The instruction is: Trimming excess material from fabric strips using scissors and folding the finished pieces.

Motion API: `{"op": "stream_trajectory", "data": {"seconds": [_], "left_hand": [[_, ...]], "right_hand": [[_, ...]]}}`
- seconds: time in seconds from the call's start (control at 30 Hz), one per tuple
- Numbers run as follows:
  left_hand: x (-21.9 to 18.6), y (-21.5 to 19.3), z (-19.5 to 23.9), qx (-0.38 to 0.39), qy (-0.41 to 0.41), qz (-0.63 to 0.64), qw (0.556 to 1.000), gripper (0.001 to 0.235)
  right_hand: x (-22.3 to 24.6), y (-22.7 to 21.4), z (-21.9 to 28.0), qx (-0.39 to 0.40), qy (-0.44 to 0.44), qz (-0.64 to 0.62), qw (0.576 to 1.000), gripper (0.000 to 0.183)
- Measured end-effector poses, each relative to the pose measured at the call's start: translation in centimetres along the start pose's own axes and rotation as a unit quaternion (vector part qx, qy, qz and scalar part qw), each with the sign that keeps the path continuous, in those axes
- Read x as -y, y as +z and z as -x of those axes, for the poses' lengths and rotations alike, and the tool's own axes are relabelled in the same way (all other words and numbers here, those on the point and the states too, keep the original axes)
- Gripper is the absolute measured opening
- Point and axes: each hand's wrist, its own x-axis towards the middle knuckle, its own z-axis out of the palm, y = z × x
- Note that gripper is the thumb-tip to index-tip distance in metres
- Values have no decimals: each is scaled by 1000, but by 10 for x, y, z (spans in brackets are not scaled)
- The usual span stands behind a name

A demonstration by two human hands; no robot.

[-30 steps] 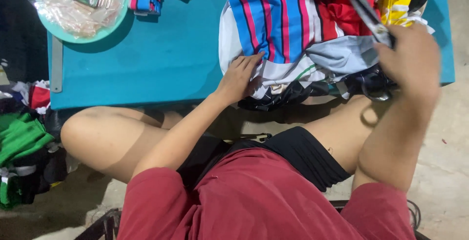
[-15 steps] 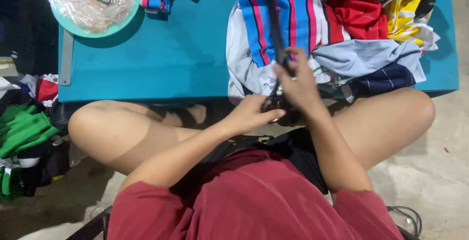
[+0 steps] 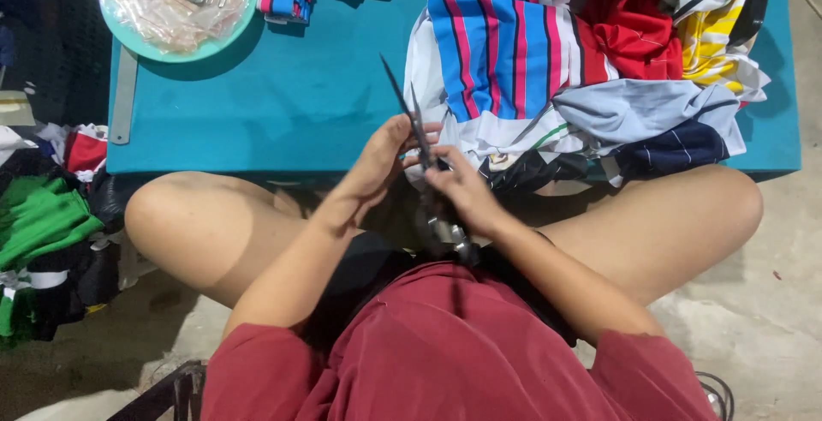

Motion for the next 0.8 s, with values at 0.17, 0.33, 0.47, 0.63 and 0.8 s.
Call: {"op": "stream_trajectory", "data": {"seconds": [0.17, 0.33, 0.47, 0.63, 0.8], "left_hand": [[33, 16, -13, -118, 4, 207, 971, 61], [38, 11, -13, -148, 30, 296, 943, 39], [41, -14, -22, -168, 52, 288, 941, 36], [19, -16, -9, -167, 103, 230, 953, 36], [2, -42, 1, -213, 148, 217, 941, 35]], "right_hand": [[0, 28, 9, 102, -33, -79, 991, 64], [-19, 32, 6, 146, -22, -154, 977, 56], [10, 39, 15, 119, -16, -63, 991, 53], [16, 43, 33, -29, -197, 225, 954, 58], [11, 27, 24, 70, -117, 114, 984, 55]]}}
